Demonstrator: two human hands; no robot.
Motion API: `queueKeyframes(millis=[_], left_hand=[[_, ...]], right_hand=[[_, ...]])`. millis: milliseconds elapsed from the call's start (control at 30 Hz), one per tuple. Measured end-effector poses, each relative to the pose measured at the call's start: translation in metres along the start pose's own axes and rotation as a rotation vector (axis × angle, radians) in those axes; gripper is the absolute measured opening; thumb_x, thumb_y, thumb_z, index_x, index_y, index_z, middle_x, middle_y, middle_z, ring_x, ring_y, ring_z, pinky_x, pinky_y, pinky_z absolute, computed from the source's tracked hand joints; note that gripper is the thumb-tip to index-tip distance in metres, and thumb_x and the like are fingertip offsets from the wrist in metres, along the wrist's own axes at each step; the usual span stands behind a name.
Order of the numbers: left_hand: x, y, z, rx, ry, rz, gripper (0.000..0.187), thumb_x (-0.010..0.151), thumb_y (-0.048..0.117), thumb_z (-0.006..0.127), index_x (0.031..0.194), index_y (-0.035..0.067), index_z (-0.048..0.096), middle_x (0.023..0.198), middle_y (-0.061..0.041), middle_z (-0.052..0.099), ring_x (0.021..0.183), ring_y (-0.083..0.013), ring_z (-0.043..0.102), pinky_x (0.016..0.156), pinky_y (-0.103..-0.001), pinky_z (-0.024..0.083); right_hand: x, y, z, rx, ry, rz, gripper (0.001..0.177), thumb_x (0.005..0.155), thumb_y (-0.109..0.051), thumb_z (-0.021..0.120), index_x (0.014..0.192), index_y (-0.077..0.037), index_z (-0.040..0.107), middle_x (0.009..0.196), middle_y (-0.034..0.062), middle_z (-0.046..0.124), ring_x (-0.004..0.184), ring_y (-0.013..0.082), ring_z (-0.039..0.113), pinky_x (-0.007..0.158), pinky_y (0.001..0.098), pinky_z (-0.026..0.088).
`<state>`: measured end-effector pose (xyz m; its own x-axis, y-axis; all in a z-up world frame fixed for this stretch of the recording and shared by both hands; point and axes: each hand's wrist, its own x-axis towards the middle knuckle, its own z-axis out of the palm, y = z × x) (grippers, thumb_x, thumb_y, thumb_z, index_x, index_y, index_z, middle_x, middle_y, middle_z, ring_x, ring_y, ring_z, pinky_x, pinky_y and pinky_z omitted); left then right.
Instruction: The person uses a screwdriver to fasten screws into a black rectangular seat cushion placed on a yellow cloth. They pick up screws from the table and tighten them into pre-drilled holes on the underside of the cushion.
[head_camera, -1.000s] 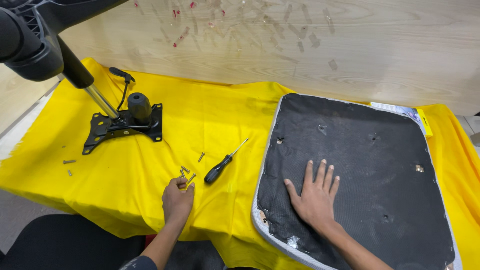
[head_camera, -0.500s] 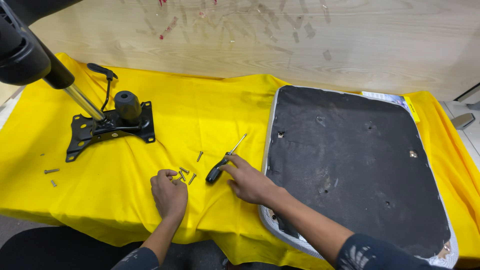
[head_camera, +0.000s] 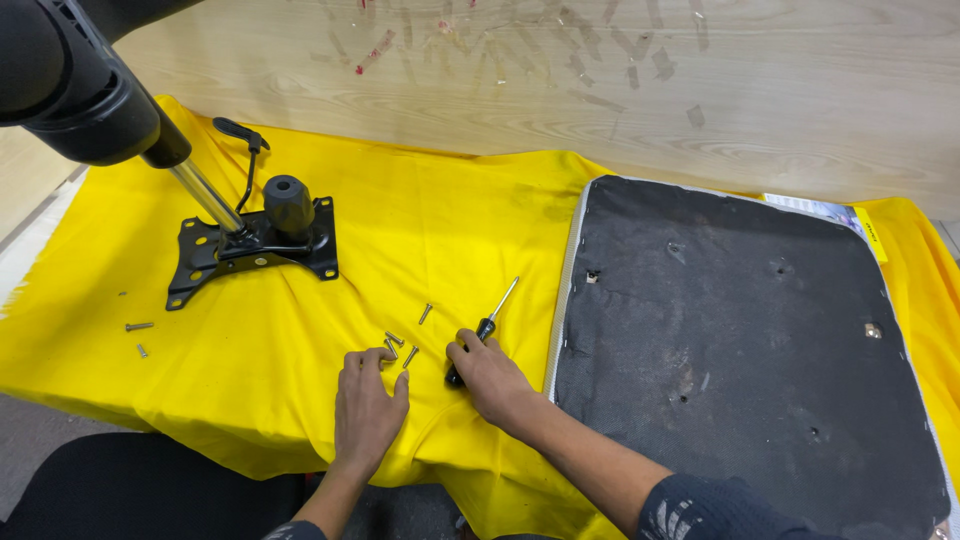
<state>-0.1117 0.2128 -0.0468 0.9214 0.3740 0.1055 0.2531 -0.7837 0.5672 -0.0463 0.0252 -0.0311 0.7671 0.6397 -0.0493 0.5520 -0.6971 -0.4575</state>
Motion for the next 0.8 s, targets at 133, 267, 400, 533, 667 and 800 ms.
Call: queueKeyframes(millis=[133,267,400,533,667,800], left_hand=[[0.002,0.003,0.001,0.052,0.048,0.087,0.03,0.087,0.027,0.074,0.109,0.007,0.067,0.115,-0.013,0.058,0.105,-0.0333,0.061,0.09,-0.046,0.051],[0.008,0.009,0.008,0.11,0.012,0.112,0.032,0.087,0.032,0.074,0.108,0.009,0.069,0.114,-0.012,0.058,0.104,-0.032,0.06,0.089,-0.046,0.051],[0.015,0.014,0.018,0.137,-0.009,0.08,0.023,0.091,0.029,0.071,0.104,0.01,0.071,0.118,-0.012,0.058,0.108,-0.033,0.057,0.09,-0.047,0.05],[0.009,0.024,0.025,0.058,0.103,0.075,0.021,0.09,0.026,0.071,0.101,0.008,0.072,0.116,-0.014,0.062,0.107,-0.0352,0.059,0.087,-0.049,0.049],[-0.004,0.061,0.037,-0.339,0.032,-0.036,0.023,0.097,0.024,0.066,0.11,0.004,0.068,0.101,-0.01,0.07,0.091,-0.0269,0.069,0.084,-0.042,0.053],[-0.021,0.113,0.045,-0.476,0.068,0.033,0.024,0.096,0.019,0.067,0.114,0.004,0.07,0.096,-0.013,0.071,0.087,-0.0259,0.07,0.08,-0.039,0.054]], right_hand=[[-0.004,-0.009,-0.016,0.037,0.031,0.007,0.051,0.078,0.012,0.063,0.126,-0.004,0.053,0.13,0.0191,0.057,0.108,0.0444,0.06,0.096,0.0491,0.051],[-0.021,-0.016,-0.045,0.251,0.237,-0.067,0.042,0.083,0.005,0.065,0.123,-0.002,0.053,0.123,0.0187,0.06,0.111,0.0408,0.064,0.094,0.0461,0.053],[-0.049,-0.012,-0.076,0.464,0.378,0.06,0.036,0.092,-0.006,0.066,0.124,-0.003,0.05,0.11,0.0157,0.065,0.105,0.0301,0.069,0.09,0.0415,0.057],[-0.073,0.025,-0.095,0.907,0.584,0.295,0.022,0.1,-0.018,0.053,0.118,-0.006,0.052,0.104,0.0115,0.067,0.094,0.0202,0.074,0.087,0.0332,0.065],[-0.099,0.09,-0.108,1.231,0.785,0.581,0.027,0.107,-0.03,0.042,0.109,-0.005,0.051,0.101,0.0147,0.065,0.088,0.0192,0.07,0.086,0.0328,0.063],[-0.123,0.141,-0.111,1.334,0.805,0.667,0.032,0.111,-0.035,0.037,0.106,-0.006,0.052,0.101,0.0123,0.063,0.09,0.0165,0.068,0.088,0.032,0.062]])
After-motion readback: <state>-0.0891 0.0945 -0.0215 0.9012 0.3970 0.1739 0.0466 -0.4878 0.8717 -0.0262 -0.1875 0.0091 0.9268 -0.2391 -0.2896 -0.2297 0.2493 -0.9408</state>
